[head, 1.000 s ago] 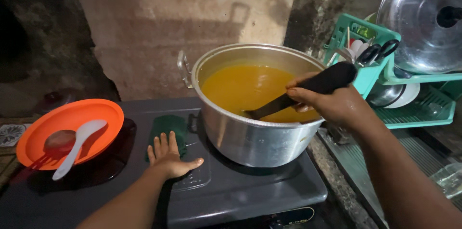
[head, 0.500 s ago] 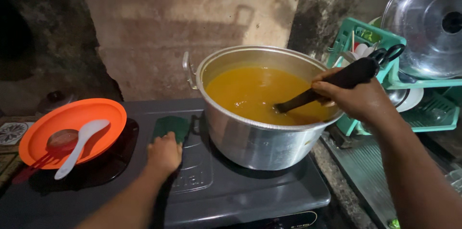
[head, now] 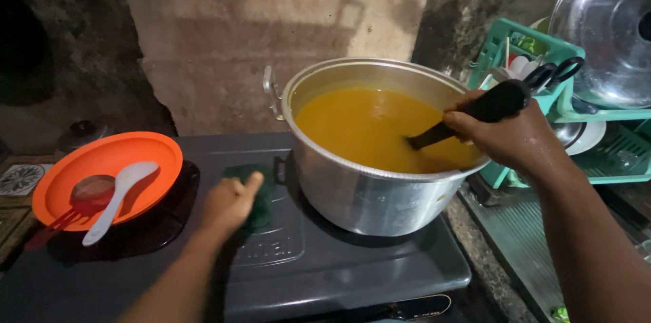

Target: The person removes the lid from a large pot on a gas stove, then stirs a yellow liquid inside with a black spatula. The person adjusts the stove knob and continues stirring the contents.

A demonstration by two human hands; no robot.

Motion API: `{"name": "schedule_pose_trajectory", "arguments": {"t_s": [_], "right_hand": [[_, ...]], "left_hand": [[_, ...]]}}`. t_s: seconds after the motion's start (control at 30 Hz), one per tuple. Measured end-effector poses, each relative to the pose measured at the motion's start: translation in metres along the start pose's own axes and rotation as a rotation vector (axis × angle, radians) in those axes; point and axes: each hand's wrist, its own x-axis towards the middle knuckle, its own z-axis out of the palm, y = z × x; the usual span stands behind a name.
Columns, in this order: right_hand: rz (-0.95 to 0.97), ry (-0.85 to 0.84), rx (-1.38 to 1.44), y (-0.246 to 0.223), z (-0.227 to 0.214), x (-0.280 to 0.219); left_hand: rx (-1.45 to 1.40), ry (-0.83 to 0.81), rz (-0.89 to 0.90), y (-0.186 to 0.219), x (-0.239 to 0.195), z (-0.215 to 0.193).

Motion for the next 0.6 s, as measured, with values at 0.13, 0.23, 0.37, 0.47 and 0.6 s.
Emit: {"name": "schedule_pose_trajectory", "arguments": {"t_s": [0.13, 0.23, 0.37, 0.47, 0.6], "right_hand": [[-0.007, -0.017, 0.027, -0.009, 0.002, -0.003], [-0.005, -0.042, 0.023, -0.016, 0.003, -0.006], [0.039, -0.087, -0.005, -0.027, 0.003, -0.012], [0.071, -0.112, 0.014, -0.034, 0.005, -0.018], [0.101, -0.158, -0.023, -0.044, 0.009, -0.022]], "left_hand": [[0.168, -0.053, 0.151, 0.000, -0.015, 0.023], [0.545, -0.149, 0.228, -0.004, -0.017, 0.036], [0.549, -0.245, 0.113, 0.000, -0.015, 0.037], [0.523, -0.258, 0.075, 0.009, -0.018, 0.034], [0.508, -0.290, 0.019, 0.017, -0.024, 0.029]]}}
